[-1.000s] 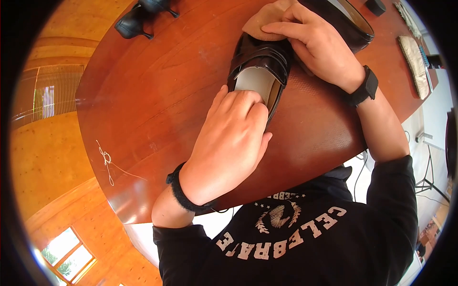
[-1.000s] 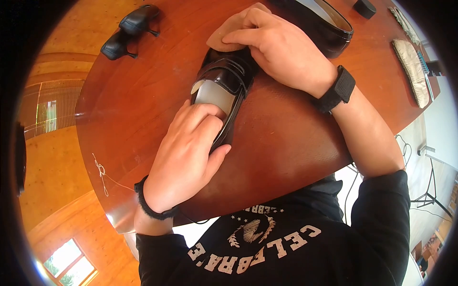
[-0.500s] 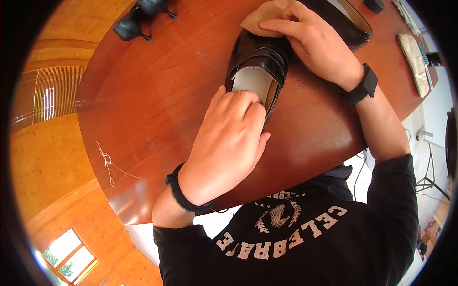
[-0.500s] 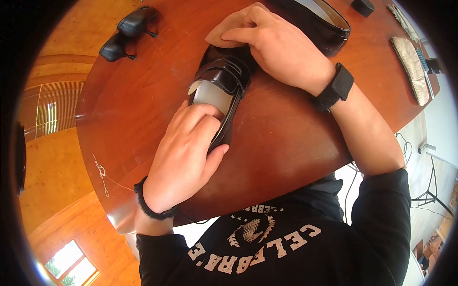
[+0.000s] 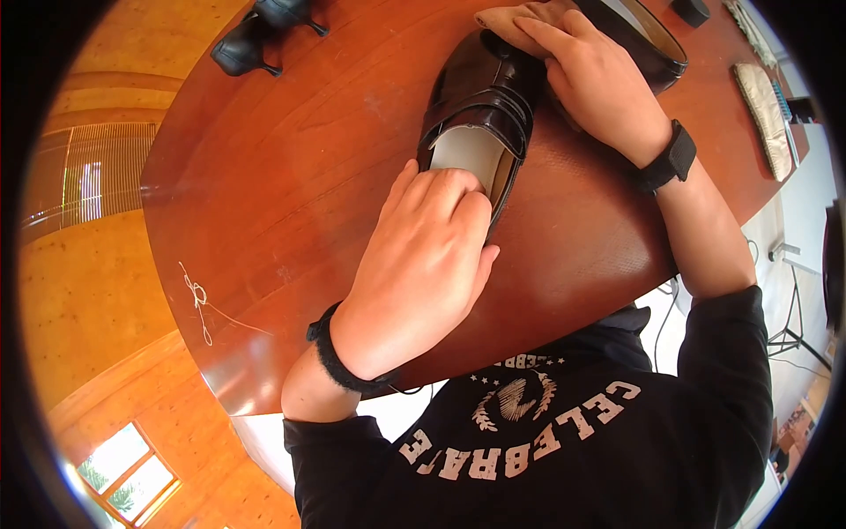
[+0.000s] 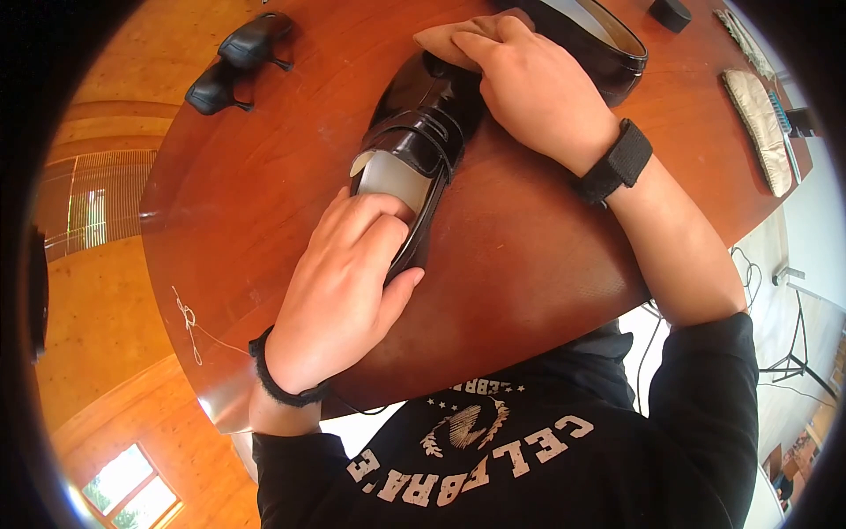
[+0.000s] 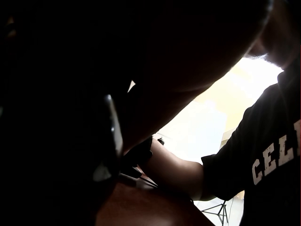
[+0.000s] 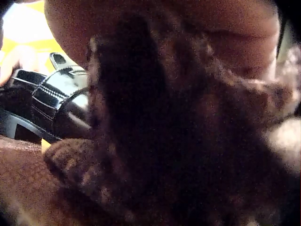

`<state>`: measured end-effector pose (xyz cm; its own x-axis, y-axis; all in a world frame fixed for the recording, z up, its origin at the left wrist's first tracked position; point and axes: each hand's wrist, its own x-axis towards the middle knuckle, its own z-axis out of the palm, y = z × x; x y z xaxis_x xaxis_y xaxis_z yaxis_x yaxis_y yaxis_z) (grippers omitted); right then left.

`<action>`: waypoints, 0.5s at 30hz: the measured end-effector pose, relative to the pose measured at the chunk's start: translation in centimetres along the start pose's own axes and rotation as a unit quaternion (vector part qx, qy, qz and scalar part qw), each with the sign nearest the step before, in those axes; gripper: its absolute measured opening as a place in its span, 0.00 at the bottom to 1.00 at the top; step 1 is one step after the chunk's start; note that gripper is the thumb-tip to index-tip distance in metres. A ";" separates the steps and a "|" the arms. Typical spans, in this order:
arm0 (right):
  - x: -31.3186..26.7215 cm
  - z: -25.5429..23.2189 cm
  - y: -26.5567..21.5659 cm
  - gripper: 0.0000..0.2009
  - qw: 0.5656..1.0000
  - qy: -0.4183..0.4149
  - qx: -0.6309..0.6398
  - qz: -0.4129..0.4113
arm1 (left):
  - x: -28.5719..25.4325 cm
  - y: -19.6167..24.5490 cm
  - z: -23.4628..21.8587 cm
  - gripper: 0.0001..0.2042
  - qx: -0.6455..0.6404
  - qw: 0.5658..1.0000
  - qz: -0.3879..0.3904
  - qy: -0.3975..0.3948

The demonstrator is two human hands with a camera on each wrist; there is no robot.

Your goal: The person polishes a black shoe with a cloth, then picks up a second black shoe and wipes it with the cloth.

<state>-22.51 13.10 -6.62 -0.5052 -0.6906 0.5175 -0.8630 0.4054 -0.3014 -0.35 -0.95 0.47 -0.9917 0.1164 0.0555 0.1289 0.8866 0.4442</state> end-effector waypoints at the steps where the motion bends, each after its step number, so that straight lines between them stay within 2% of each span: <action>1: 0.0 0.0 0.0 0.21 1.000 0.003 0.003 -0.010 | 0.0 0.0 0.0 0.16 0.000 1.000 0.001 0.000; 3: 0.0 -0.3 -0.2 0.20 0.999 0.008 0.009 -0.030 | 0.0 0.0 0.0 0.16 0.001 1.000 0.000 -0.001; 6: -0.1 -0.9 -1.1 0.20 0.999 -0.010 0.030 -0.005 | 0.0 0.0 0.0 0.16 0.001 1.000 -0.003 -0.003; 15: -0.2 -1.5 -1.8 0.20 0.998 -0.026 0.053 -0.011 | 0.2 0.1 -0.1 0.15 0.003 1.000 -0.004 -0.010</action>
<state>-20.81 13.38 -4.99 -0.4830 -0.7301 0.4833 -0.8680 0.3264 -0.3743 -0.49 -0.84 0.63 -0.9924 0.1178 0.0347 0.1210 0.8904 0.4388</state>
